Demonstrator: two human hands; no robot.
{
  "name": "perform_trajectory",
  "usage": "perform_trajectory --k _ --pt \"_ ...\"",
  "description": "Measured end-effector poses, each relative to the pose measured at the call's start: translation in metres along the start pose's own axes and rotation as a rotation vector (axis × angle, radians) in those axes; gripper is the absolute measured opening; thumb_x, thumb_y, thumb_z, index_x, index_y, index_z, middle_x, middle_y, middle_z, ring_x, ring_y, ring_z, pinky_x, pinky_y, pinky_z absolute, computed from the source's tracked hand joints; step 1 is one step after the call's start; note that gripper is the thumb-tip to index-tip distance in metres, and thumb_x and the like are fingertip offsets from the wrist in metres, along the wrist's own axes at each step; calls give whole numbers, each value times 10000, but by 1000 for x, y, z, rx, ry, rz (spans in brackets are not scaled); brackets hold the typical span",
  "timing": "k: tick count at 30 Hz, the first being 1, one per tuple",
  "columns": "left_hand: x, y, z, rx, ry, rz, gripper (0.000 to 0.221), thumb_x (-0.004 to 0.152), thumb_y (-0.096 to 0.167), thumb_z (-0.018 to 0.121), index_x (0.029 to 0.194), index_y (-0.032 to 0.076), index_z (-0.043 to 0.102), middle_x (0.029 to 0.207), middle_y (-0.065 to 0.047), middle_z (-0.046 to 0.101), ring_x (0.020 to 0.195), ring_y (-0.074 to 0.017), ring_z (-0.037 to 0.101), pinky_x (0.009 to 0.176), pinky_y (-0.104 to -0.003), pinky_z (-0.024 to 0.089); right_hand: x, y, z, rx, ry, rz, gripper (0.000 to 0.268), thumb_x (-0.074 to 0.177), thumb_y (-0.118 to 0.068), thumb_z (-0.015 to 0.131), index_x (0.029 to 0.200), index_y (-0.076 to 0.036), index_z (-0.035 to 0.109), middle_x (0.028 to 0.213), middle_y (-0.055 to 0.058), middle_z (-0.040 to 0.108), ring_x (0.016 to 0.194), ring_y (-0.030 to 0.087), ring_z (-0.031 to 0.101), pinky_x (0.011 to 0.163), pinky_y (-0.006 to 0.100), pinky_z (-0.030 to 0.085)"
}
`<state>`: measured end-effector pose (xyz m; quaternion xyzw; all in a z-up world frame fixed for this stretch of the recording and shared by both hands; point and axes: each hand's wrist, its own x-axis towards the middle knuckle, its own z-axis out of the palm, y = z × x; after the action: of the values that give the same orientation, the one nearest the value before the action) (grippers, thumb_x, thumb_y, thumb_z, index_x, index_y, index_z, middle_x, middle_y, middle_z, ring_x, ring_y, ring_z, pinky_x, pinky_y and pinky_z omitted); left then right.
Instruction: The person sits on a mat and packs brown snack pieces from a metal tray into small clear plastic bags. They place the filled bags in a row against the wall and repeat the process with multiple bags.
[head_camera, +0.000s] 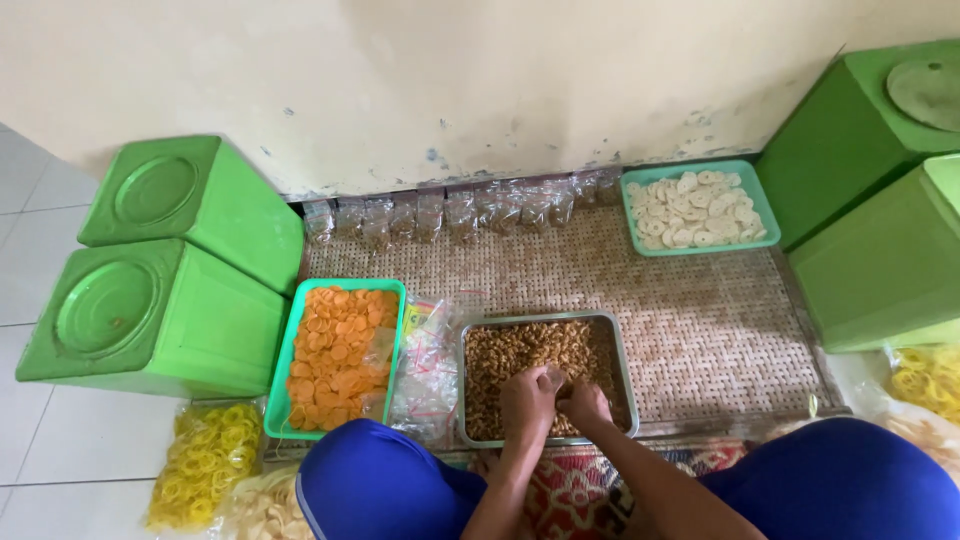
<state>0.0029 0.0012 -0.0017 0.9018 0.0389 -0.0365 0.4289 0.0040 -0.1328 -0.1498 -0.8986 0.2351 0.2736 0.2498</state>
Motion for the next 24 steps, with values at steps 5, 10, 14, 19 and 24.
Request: perform_trajectory --k 5,10,14,19,24 --pt "-3 18 -19 -40 -161 -161 332 1024 110 511 1303 38 678 1260 -165 714 1044 -280 771 811 -346 673 -51 -43 -32 56 -56 -62 251 932 -149 527 795 -83 726 777 101 734 640 231 658 546 360 486" --pt "-5 21 -27 -63 -172 -181 338 1029 90 526 1341 36 645 1331 -161 676 1139 -291 736 912 -353 654 -10 -12 -18 65 -15 -25 259 964 -117 581 766 -111 748 728 64 738 616 172 689 533 324 557" --pt "-1 18 -23 -68 -143 -115 348 1012 32 560 1348 57 645 1263 -149 714 814 -209 794 560 -253 645 -3 -16 -52 9 -67 -15 256 968 -157 674 734 -200 769 644 -84 659 469 -6 533 398 140 466" --pt "-15 38 -36 -80 -15 -21 296 914 146 579 1072 82 821 971 -176 791 961 -384 748 860 -504 599 -52 -38 -136 1044 -129 -125 194 858 102 699 1050 88 726 919 238 663 835 346 752 789 408 662" --pt "-9 22 -12 -176 -24 26 326 932 105 542 1095 41 817 929 -210 783 924 -436 739 843 -524 597 -93 -57 -184 1034 -116 -271 303 784 61 825 1078 54 753 820 166 652 675 237 723 601 272 647"
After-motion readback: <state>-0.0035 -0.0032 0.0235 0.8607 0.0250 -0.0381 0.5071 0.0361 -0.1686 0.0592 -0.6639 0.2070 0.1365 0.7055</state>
